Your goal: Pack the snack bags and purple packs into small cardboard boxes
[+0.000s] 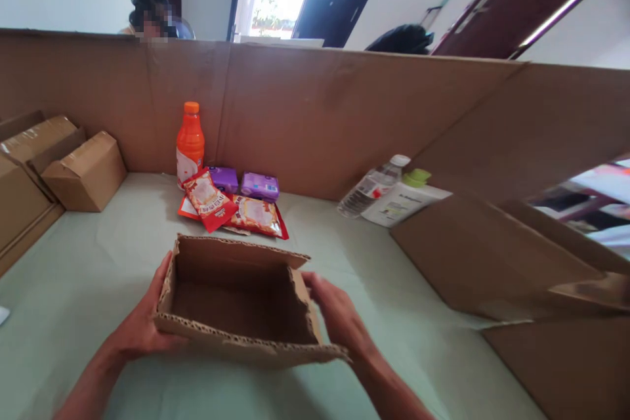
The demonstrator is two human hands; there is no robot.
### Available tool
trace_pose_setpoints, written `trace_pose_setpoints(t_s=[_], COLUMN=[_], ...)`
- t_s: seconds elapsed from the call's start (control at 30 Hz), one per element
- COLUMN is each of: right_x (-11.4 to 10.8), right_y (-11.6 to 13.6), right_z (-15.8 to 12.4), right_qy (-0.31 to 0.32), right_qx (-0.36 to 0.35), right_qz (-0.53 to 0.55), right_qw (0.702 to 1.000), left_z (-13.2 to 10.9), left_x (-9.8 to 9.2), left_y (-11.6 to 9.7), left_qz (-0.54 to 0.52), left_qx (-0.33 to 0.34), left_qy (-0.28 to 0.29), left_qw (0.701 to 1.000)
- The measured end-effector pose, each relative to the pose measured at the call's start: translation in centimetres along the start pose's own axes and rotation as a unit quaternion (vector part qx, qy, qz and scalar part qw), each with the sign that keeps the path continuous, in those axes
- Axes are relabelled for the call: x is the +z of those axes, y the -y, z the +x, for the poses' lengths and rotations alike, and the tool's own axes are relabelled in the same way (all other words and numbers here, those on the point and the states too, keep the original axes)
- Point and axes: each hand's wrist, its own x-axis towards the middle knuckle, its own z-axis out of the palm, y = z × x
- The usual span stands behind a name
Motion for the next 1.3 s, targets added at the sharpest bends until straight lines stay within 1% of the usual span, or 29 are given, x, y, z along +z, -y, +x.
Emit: trace_pose_setpoints(t_s=[0.07, 0.13, 0.17, 0.23, 0.3, 0.37, 0.4, 0.43, 0.47, 0.5, 0.57, 0.67, 0.7, 0.77, 0.83, 0.87, 0.9, 0.93, 0.97, 1.03, 1.1, 1.17, 1.23, 1.3], right_x=[-0.2, 1.0, 2.2, 5.4, 8.9, 11.8, 12.8, 13.5, 13.6, 13.3, 11.3, 6.1, 4.2, 0.8, -1.4, -2.0, -2.3, -2.3, -2.1, -1.2, 0.0, 1.3, 2.6, 4.1], right_y=[2.0, 4.0, 4.8, 6.0, 6.4, 6.2, 6.1, 6.0, 6.0, 6.2, 7.0, 9.6, 10.7, 13.0, 14.7, 15.2, 15.5, 15.6, 15.5, 14.9, 14.3, 14.0, 13.9, 13.7], right_z=[4.0, 8.7, 11.2, 16.0, 20.0, 22.7, 23.4, 23.8, 23.9, 23.8, 22.6, 19.2, 17.5, 13.6, 9.2, 7.1, 5.1, 3.4, 2.0, 0.3, -0.1, 0.3, 1.1, 1.7], right_qy=[-0.023, 0.000, 0.022, 0.058, 0.086, 0.110, 0.117, 0.122, 0.123, 0.118, 0.089, 0.007, -0.025, -0.083, -0.116, -0.116, -0.105, -0.080, -0.041, 0.062, 0.174, 0.266, 0.329, 0.363], right_qx=[-0.037, -0.072, -0.084, -0.093, -0.084, -0.068, -0.062, -0.059, -0.059, -0.063, -0.084, -0.135, -0.164, -0.229, -0.278, -0.294, -0.304, -0.312, -0.321, -0.335, -0.338, -0.333, -0.318, -0.294], right_qz=[-0.060, -0.108, -0.127, -0.157, -0.174, -0.190, -0.193, -0.193, -0.188, -0.181, -0.154, -0.099, -0.069, 0.003, 0.033, 0.013, -0.027, -0.075, -0.121, -0.194, -0.260, -0.329, -0.385, -0.422], right_qw=[0.997, 0.992, 0.988, 0.982, 0.977, 0.973, 0.972, 0.972, 0.973, 0.974, 0.981, 0.986, 0.984, 0.970, 0.953, 0.949, 0.947, 0.944, 0.939, 0.920, 0.888, 0.843, 0.801, 0.777], left_z=[-0.2, -0.4, -0.5, -0.7, -0.9, -1.1, -1.1, -1.1, -1.2, -1.2, -1.4, -1.4, -1.4, -1.2, -0.9, -0.8, -0.6, -0.5, -0.5, -0.4, -0.5, -0.6, -0.7, -0.8], left_x=[0.3, 0.4, 0.4, 0.3, 0.2, 0.2, 0.2, 0.2, 0.2, 0.3, 0.2, 0.1, 0.0, -0.1, 0.0, 0.1, 0.3, 0.4, 0.5, 0.6, 0.6, 0.6, 0.6, 0.5], left_y=[0.2, 0.5, 0.7, 1.1, 1.4, 1.6, 1.7, 1.8, 1.9, 2.1, 2.4, 2.5, 2.5, 2.2, 1.8, 1.7, 1.6, 1.5, 1.5, 1.7, 2.0, 2.4, 2.6, 2.6], left_qz=[-0.022, -0.031, -0.034, -0.038, -0.041, -0.049, -0.051, -0.048, -0.042, -0.034, -0.019, -0.013, -0.012, -0.013, -0.021, -0.027, -0.034, -0.040, -0.046, -0.056, -0.052, -0.042, -0.029, -0.016], left_qx=[-0.007, -0.014, -0.013, -0.007, -0.010, -0.019, -0.023, -0.024, -0.024, -0.026, -0.022, -0.002, 0.002, 0.003, 0.004, 0.006, 0.008, 0.009, 0.010, 0.012, 0.012, 0.009, 0.000, -0.002], left_qy=[0.018, 0.031, 0.036, 0.044, 0.045, 0.043, 0.041, 0.038, 0.035, 0.031, 0.029, 0.039, 0.039, 0.036, 0.029, 0.027, 0.025, 0.024, 0.025, 0.032, 0.038, 0.035, 0.030, 0.027], left_qw=[1.000, 0.999, 0.999, 0.998, 0.998, 0.998, 0.998, 0.998, 0.998, 0.999, 0.999, 0.999, 0.999, 0.999, 0.999, 0.999, 0.999, 0.999, 0.999, 0.998, 0.998, 0.998, 0.999, 1.000])
